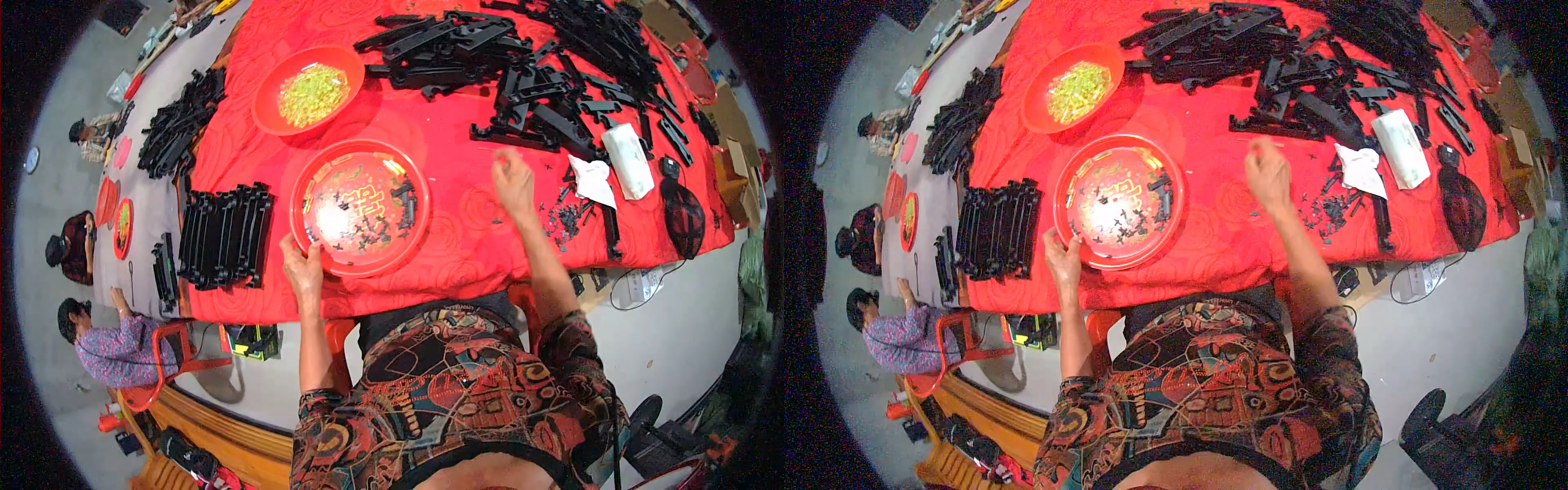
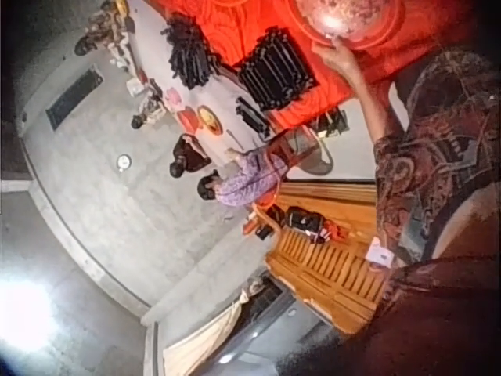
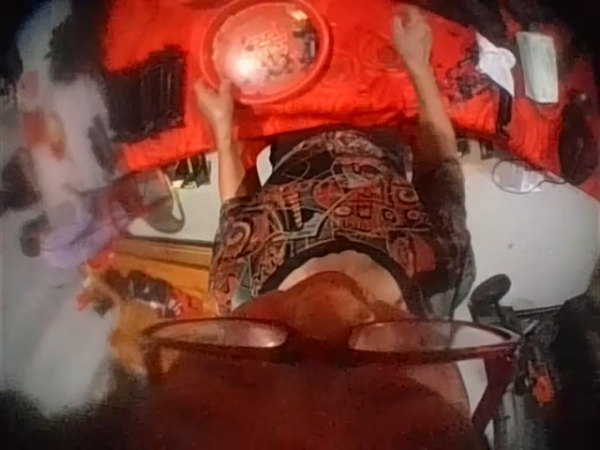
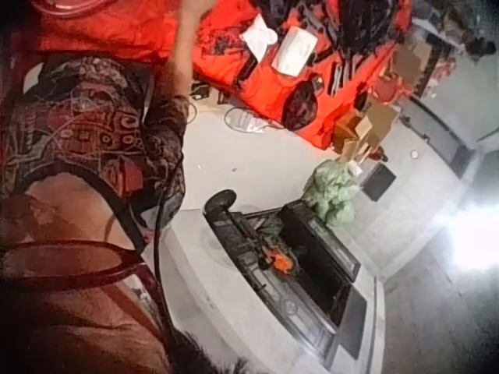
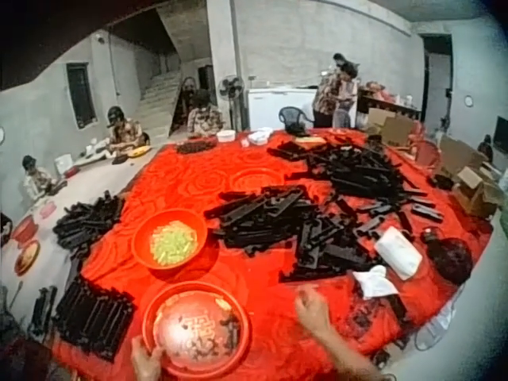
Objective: The person assembles toy gun parts by picking small components from a tray and inserting them into black plastic frames by hand.
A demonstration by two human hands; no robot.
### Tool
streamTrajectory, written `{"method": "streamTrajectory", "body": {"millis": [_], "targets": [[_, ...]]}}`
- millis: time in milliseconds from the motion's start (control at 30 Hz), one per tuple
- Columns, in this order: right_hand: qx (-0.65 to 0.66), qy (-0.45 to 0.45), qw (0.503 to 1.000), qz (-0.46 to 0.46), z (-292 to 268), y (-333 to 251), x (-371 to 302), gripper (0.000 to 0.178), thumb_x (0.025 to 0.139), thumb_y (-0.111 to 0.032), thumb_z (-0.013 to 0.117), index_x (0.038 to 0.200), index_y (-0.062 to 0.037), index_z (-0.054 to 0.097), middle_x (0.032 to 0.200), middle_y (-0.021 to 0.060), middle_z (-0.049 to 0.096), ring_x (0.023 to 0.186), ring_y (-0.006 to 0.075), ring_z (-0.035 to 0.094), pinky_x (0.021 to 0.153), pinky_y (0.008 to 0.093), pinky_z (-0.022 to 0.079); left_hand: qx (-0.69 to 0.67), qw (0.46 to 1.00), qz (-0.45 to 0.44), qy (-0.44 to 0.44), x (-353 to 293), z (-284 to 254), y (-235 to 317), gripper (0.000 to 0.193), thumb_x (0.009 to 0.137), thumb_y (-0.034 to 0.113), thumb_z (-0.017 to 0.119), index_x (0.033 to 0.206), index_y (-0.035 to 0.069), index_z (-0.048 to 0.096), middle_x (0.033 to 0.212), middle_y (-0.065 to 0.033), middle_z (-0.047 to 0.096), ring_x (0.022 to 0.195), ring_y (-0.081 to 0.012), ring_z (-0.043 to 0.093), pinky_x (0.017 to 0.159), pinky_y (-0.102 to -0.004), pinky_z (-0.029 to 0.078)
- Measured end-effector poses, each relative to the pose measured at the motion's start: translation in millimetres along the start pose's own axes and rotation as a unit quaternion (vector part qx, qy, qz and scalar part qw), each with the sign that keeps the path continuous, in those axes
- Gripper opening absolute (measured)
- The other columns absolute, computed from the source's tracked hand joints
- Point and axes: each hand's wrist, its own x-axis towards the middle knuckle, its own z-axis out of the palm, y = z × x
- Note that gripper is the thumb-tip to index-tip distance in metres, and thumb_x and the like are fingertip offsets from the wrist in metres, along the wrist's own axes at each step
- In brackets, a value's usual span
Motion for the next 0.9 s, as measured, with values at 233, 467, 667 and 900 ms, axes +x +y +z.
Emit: {"method": "streamTrajectory", "body": {"millis": [233,467,667,900], "targets": [[0.041,-0.021,0.999,0.018,14.8,-20.6,32.9,0.024,0.083,-0.016,0.054,0.102,-0.0012,0.056,0.075,0.0186,0.062,0.067,0.0278,0.061,0.061,0.0381,0.048,0.022,1.0,-0.01,-0.008,-35.3,22.5,34.2,0.041,0.078,0.014,0.065,0.111,0.001,0.044,0.075,-0.02,0.063,0.07,-0.0323,0.064,0.058,-0.0404,0.048],[0.173,-0.042,0.983,0.039,16.1,-68.3,-22.5,0.019,0.087,-0.014,0.05,0.092,-0.0002,0.062,0.066,0.0043,0.053,0.06,0.0092,0.047,0.054,0.0271,0.039,0.217,0.97,0.106,0.035,-35.3,9.3,49.2,0.025,0.079,0.015,0.066,0.095,0.0,0.055,0.075,-0.0161,0.061,0.07,-0.0338,0.06,0.062,-0.0417,0.047],[0.097,-0.09,0.987,0.092,5.5,-53.2,-49.8,0.015,0.086,-0.014,0.053,0.088,-0.0006,0.059,0.058,0.009,0.052,0.055,0.0135,0.051,0.05,0.0326,0.04,0.23,0.95,0.207,0.045,-9.5,17.2,52.9,0.015,0.077,0.01,0.064,0.087,0.001,0.057,0.078,-0.0138,0.056,0.076,-0.0317,0.054,0.068,-0.0411,0.044],[-0.021,-0.042,0.999,0.005,14.0,-36.3,-88.4,0.01,0.081,-0.013,0.055,0.087,-0.0042,0.056,0.08,0.0185,0.061,0.07,0.0376,0.059,0.059,0.0472,0.046,0.202,0.919,0.338,0.025,54.7,41.4,73.8,0.008,0.077,0.011,0.062,0.077,0.005,0.057,0.075,-0.0115,0.054,0.069,-0.0309,0.054,0.063,-0.0412,0.043]]}}
